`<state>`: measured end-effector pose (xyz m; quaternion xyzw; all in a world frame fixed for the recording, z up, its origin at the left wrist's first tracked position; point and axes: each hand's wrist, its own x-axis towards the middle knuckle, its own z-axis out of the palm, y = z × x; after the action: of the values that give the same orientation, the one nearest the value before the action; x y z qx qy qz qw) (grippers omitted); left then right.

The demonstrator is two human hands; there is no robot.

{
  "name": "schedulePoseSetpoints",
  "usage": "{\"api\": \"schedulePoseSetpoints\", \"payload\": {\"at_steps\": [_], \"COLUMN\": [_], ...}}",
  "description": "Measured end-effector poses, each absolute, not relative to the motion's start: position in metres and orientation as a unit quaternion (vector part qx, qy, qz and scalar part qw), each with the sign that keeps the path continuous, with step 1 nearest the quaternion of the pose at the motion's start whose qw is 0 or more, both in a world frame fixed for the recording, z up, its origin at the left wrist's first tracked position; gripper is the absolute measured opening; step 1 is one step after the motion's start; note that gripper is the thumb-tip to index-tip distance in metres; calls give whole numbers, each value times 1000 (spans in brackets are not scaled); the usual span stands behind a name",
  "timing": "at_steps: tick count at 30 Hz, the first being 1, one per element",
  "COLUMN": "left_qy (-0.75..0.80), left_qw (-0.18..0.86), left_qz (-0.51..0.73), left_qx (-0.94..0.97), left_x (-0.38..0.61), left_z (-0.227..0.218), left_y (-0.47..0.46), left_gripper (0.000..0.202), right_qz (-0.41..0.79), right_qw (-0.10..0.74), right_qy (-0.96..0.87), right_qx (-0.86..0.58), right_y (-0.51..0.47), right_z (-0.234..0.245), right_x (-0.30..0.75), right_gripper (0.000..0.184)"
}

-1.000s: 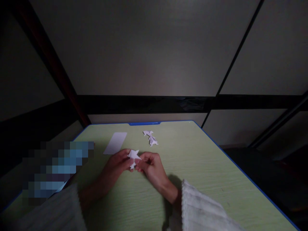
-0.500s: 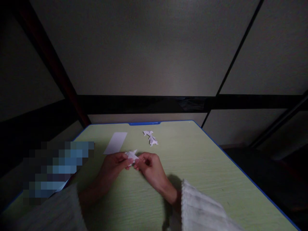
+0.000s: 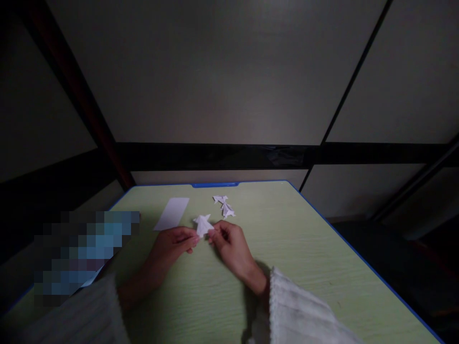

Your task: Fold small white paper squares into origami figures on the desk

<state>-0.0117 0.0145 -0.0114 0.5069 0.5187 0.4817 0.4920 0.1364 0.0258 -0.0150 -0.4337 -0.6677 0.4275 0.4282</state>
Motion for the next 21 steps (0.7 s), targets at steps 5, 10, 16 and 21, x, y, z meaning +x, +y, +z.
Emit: {"api": "schedulePoseSetpoints", "payload": {"at_steps": [5,10,16,21], "left_qy": [530,528,534,572], "left_qw": [478,465,430,321], "left_qz": [480,453,444,461], "left_qx": [511,547,577,599], "left_x": [-12,-11,-13,-19], "left_z": [-10,-12,-14,-11], "left_y": [14,14,14,17], "left_gripper": [5,4,5,6], "right_qz": [273,214,150,141], "right_qw": [433,414,432,473], "right_qy": [-662,-649,-626,-610], "right_qx": [-547,-601,-631,-619], "right_y": [61,82,82,80], "right_z": [-13,-20,-23,-19], "right_x": [178,204,204,205], "right_gripper": [28,26,18,10]}}
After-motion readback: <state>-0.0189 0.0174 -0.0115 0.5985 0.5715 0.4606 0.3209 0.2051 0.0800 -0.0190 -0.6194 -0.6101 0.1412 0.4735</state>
